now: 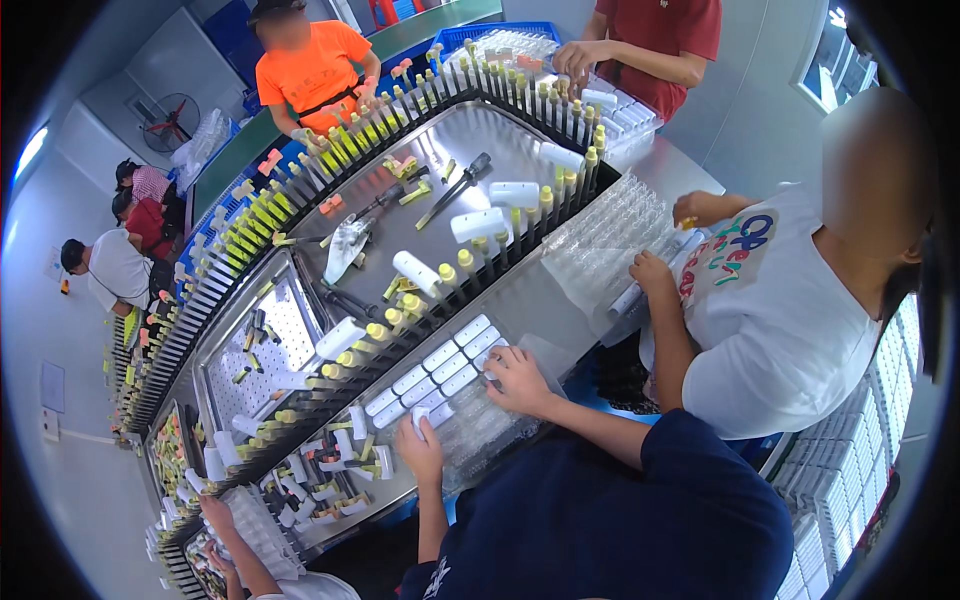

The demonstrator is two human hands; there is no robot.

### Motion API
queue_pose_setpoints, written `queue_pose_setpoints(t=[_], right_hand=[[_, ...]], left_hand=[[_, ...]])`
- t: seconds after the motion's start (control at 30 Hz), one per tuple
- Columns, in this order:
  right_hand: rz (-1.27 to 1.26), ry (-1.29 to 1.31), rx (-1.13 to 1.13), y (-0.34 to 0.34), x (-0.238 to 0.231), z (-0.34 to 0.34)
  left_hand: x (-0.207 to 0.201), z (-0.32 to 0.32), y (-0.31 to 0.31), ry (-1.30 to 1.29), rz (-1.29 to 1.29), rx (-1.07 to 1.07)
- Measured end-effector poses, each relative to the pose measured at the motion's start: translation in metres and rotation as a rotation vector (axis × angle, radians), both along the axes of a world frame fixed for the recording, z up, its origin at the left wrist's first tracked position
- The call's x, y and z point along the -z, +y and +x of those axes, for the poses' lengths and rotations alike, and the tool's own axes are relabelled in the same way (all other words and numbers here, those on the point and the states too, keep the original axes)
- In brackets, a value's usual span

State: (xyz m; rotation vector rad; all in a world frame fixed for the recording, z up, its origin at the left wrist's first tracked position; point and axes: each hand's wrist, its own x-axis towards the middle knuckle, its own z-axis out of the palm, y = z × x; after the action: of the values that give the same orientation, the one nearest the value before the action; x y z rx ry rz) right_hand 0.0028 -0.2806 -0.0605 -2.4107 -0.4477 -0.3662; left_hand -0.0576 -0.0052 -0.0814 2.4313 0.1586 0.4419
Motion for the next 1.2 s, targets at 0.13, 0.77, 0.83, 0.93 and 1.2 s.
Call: queue_pose_setpoints(t=[0.13, 0.77, 0.83, 0.93, 1.2], right_hand=[[0.092, -0.004, 0.045, 0.003, 0.002, 0.001], [0.306, 0.021, 0.096, 0.004, 0.010, -0.003], [0.314, 0.048, 0.110, 0.005, 0.012, -0.003], [0.337, 0.075, 0.148, 0.008, 0.015, -0.002], [0.310, 0.123, 0.222, 0.014, 0.023, 0.000]], left_hand=[[-0.001, 0.000, -0.002, 0.004, -0.013, -0.011], [-0.009, -0.002, 0.000, -0.054, -0.006, 0.023], [-0.010, -0.002, 0.000, -0.067, -0.023, 0.026], [-0.008, -0.003, 0.003, -0.092, -0.005, 0.032], [-0.005, -0.005, 0.012, -0.099, -0.040, 0.090]])
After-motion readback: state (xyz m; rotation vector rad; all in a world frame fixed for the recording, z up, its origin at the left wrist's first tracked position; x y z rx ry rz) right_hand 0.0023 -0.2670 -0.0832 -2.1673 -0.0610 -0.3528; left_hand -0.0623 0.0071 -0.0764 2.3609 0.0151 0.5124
